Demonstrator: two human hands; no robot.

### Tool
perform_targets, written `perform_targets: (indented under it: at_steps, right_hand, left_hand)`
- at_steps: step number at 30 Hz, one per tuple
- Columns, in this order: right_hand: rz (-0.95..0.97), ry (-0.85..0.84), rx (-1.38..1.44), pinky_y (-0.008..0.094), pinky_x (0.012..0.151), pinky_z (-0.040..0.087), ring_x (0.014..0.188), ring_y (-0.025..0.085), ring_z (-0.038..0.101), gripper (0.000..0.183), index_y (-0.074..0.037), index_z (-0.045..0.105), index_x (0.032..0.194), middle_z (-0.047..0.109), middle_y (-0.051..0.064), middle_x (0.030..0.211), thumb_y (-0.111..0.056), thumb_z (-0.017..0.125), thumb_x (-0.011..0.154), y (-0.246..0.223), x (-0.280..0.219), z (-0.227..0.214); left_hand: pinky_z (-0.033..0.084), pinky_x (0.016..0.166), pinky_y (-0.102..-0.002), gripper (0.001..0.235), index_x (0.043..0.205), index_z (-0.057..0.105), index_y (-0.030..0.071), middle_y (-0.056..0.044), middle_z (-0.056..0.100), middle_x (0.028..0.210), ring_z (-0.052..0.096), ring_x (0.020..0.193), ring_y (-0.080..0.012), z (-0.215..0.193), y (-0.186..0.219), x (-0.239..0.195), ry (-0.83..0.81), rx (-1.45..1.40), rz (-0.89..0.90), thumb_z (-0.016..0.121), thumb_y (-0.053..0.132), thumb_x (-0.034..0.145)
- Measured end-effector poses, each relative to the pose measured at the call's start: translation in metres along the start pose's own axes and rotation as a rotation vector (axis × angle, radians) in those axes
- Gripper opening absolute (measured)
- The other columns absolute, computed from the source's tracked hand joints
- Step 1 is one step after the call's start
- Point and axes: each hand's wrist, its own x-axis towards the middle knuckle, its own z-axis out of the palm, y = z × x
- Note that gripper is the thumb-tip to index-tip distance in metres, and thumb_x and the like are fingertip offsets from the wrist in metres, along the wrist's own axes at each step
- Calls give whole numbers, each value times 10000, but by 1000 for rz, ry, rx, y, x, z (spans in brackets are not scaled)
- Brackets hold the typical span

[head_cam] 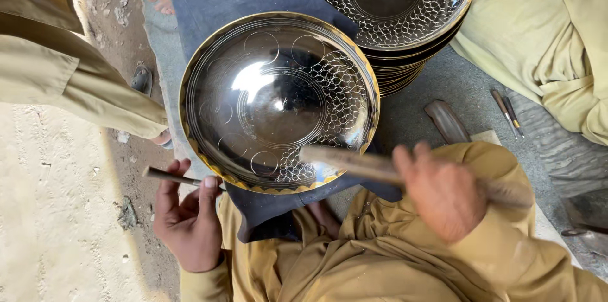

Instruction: The person uses a hammer and a small metal punch to create a textured pattern on a large, shiny metal plate. They hold the plate steady with one hand while striking the punch with the hammer in the other hand, working systematically across the surface.

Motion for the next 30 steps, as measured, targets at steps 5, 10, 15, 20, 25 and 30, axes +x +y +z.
perform_targets:
  at_steps: [5,10,15,20,25,30]
  right_hand:
    - [142,186,392,523,706,561,816,446,705,585,-62,567,1198,681,195,1025,-187,837,695,32,36,-20]
    - [-3,245,833,450,827,573,958,418,724,525,-6,613,1201,726,256,1015,-219,830,773,6,87,-17]
    - [-46,34,981,436,666,539,648,293,626,446,-24,664,1061,624,222,683,-291,849,756,22,30,-4]
    - [-23,161,982,421,632,500,650,262,632,352,8,664,887,673,172,741,-244,876,763,20,34,12]
    - [5,336,1103,377,709,559,784,280,744,411,14,688,1079,759,183,867,-148,816,724,5,55,27]
    - [145,205,1111,382,702,572,726,269,763,378,-3,703,1023,766,183,817,-143,846,703,-11,50,29]
  left_hand:
    - [616,739,-281,536,1395,544,-76,-155,636,1372,726,898,-159,-12,-15,-2,-134,33,-150,712,-11,890]
    - [581,811,-259,537,1437,574,-52,-135,772,1103,711,899,-109,-15,-20,2,-246,-63,-266,703,21,920]
    - [593,844,-283,373,1178,646,9,-128,775,937,759,829,-131,-78,7,-23,-168,488,-61,804,101,853]
    - [606,728,-255,304,1139,704,36,-138,781,920,769,817,-140,-70,31,-26,-63,555,65,790,123,860]
    - [570,665,-276,508,1401,626,0,-147,772,1136,744,866,-134,1,24,31,-116,384,123,756,58,914]
    - [596,825,-265,222,1183,668,-21,-148,694,1162,686,1003,-130,17,5,17,48,202,210,701,17,967]
